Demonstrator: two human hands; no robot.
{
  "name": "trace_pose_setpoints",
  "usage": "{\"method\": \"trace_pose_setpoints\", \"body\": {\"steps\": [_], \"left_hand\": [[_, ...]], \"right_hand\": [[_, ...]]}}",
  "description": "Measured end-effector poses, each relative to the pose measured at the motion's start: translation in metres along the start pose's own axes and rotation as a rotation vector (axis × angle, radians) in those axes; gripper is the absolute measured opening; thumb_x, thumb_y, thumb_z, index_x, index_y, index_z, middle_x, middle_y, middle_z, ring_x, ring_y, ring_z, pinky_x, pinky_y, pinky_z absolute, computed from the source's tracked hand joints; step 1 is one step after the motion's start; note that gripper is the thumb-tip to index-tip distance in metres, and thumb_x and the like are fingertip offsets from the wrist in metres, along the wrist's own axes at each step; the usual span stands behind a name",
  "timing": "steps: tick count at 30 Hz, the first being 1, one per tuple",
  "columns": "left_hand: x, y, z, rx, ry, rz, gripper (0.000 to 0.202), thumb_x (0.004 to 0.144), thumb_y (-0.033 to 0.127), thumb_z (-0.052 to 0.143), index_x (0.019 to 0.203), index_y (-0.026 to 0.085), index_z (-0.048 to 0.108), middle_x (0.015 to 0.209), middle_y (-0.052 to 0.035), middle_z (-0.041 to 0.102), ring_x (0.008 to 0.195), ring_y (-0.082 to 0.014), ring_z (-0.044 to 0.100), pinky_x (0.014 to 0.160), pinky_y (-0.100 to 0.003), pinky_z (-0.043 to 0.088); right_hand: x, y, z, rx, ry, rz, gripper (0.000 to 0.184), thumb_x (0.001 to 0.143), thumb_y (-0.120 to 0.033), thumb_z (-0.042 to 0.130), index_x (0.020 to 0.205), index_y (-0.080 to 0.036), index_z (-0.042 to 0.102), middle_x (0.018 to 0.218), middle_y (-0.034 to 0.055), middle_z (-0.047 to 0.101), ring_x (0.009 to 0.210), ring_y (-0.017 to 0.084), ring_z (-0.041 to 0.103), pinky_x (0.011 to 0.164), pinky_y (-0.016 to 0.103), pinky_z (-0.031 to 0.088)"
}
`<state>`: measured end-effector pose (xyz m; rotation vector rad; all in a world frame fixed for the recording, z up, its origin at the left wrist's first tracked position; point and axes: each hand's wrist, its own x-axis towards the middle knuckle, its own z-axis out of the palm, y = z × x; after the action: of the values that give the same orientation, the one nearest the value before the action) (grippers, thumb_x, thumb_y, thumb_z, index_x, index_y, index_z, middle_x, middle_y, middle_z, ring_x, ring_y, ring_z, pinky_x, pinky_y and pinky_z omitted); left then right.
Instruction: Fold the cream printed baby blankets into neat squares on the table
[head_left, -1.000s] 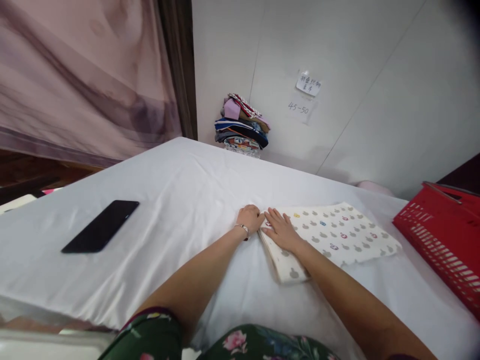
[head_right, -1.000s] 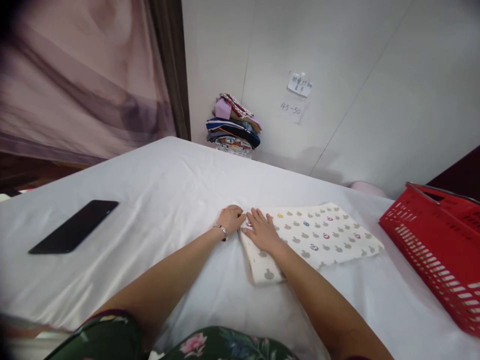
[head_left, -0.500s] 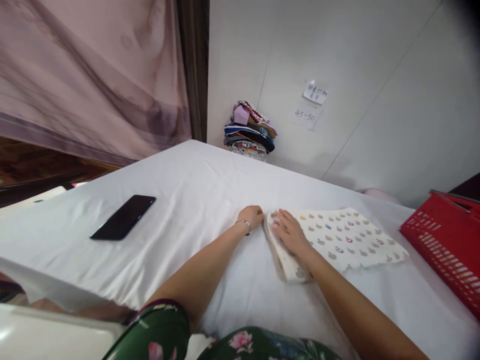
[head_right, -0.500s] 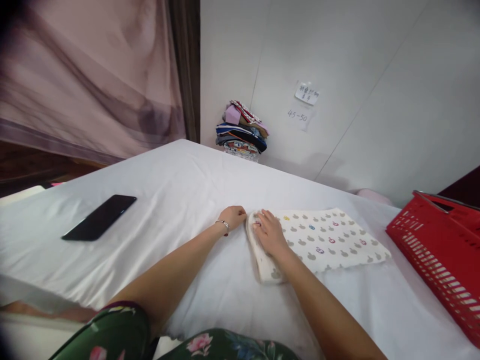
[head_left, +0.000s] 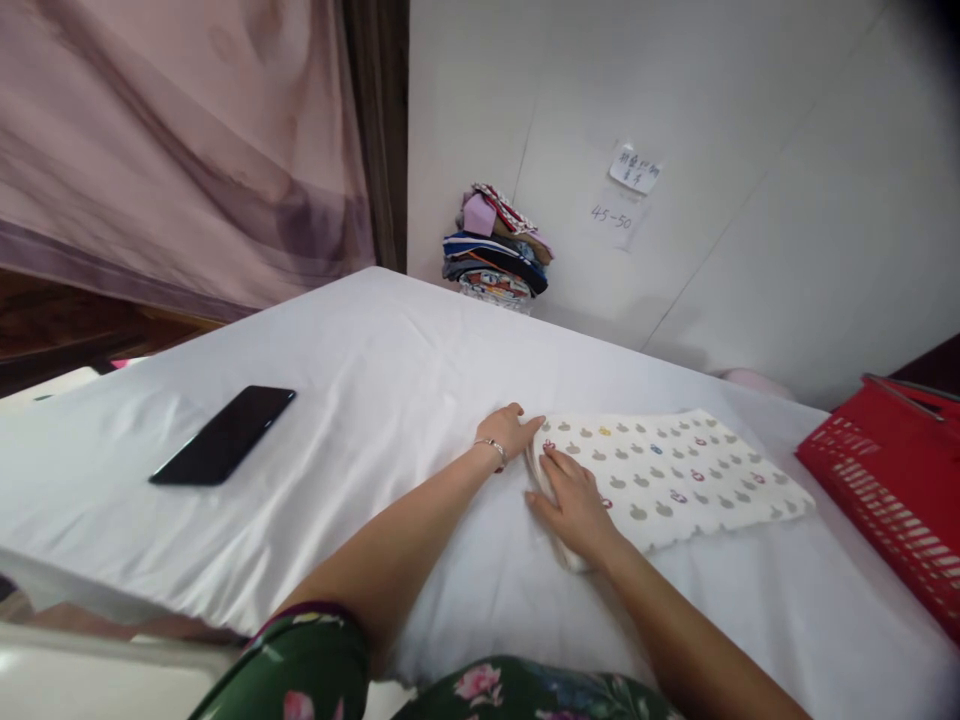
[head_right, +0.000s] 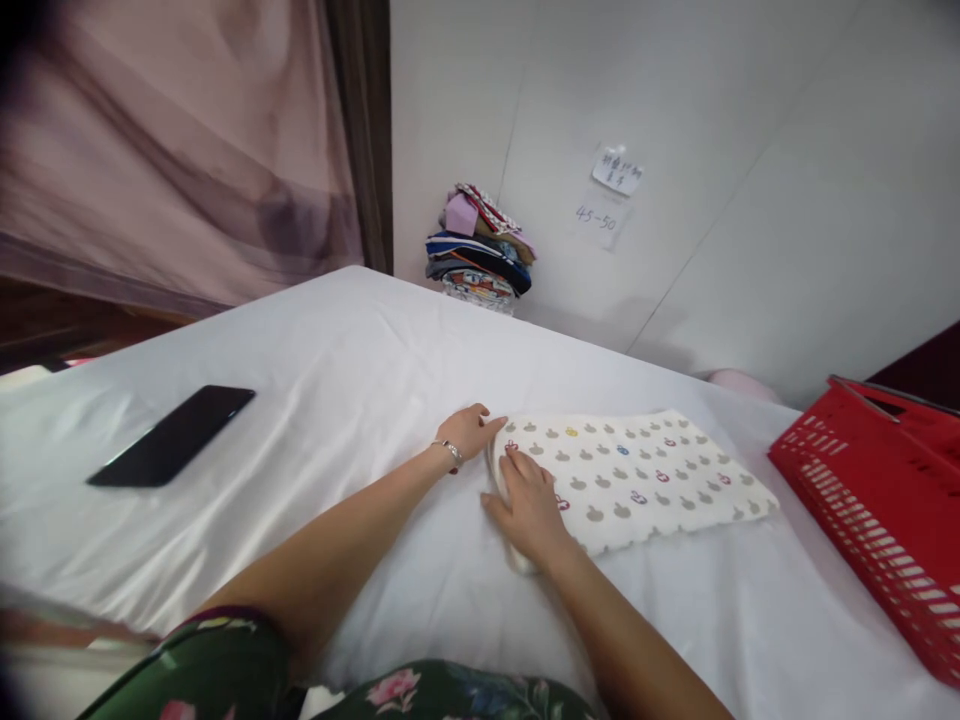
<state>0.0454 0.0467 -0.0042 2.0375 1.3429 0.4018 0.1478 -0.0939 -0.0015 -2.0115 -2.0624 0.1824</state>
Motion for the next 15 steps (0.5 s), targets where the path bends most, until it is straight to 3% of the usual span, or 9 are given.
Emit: {"method": "trace_pose_setpoints", "body": {"steps": [4,8,15], "left_hand": [[-0.005,0.005,0.004,0.112,0.036,0.043,0.068,0.073,0.066,0.037,0.120,0.018,0.046,0.119,-0.0122,0.053,0.101,-0.0242,0.056,0.083,-0.031,0.042],[-0.003,0.005,0.004,0.138,0.008,0.077,0.069,0.074,0.063,0.037,0.124,0.016,0.044,0.125,-0.0134,0.049,0.106,-0.0252,0.053,0.086,-0.032,0.040],[0.017,0.003,0.001,0.093,-0.099,0.023,0.054,0.073,0.058,0.043,0.107,0.019,0.057,0.109,-0.0100,0.062,0.097,-0.0259,0.057,0.082,-0.034,0.043]], "right_hand": [[-0.008,0.002,-0.016,0.104,-0.030,-0.015,0.043,0.083,-0.040,0.046,0.121,-0.019,0.048,0.136,0.0099,0.037,0.124,0.023,0.033,0.099,0.039,0.028],[-0.037,0.011,-0.033,0.140,-0.014,-0.061,0.045,0.084,-0.043,0.045,0.125,-0.024,0.045,0.135,0.0085,0.040,0.125,0.024,0.032,0.103,0.044,0.021],[-0.097,0.063,-0.046,0.038,-0.080,-0.042,0.065,0.079,-0.051,0.049,0.136,-0.025,0.031,0.140,0.0085,0.033,0.131,0.025,0.020,0.107,0.047,0.009]]}}
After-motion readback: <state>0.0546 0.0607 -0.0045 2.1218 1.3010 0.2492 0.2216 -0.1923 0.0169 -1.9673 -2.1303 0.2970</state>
